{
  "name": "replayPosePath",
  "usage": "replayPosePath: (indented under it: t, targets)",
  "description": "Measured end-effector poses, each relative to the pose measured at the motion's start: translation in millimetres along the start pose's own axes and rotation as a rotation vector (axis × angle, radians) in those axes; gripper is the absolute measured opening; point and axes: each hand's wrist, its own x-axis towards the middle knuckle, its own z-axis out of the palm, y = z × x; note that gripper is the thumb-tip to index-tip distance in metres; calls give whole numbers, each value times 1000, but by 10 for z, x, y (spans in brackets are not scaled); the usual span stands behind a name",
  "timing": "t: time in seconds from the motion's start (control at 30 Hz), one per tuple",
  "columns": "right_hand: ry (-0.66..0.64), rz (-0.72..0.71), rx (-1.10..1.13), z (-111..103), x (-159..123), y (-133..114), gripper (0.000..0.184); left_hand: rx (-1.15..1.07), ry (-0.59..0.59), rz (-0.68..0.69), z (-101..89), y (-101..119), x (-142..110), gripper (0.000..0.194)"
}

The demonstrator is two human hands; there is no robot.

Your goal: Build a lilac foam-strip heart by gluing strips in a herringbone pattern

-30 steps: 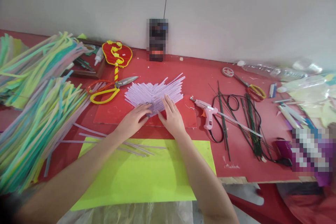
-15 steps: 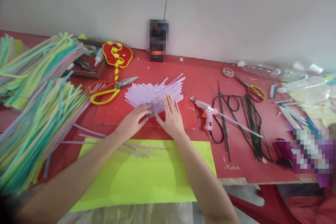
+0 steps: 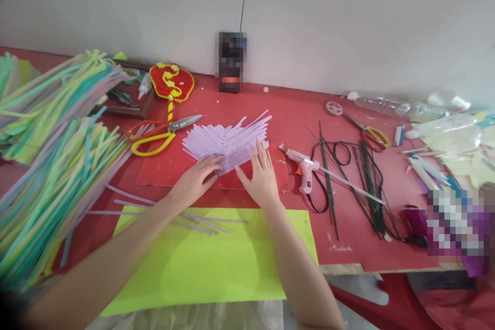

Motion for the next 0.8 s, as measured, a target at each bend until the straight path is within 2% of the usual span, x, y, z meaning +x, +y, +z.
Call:
replayPosePath:
  t: [0.13,0.37,0.8]
  targets:
    - [-121,19,-77,-79,-117,56,72,0,-10,-13,1,1,-6,21]
    - [-309,-78,-173,-189,-212,124,76,7,-11,-13,14,-12,-13,22]
    - [-317,-97,-207,-133,-217,134,71,12,-18,-17,2,-1,-15,23]
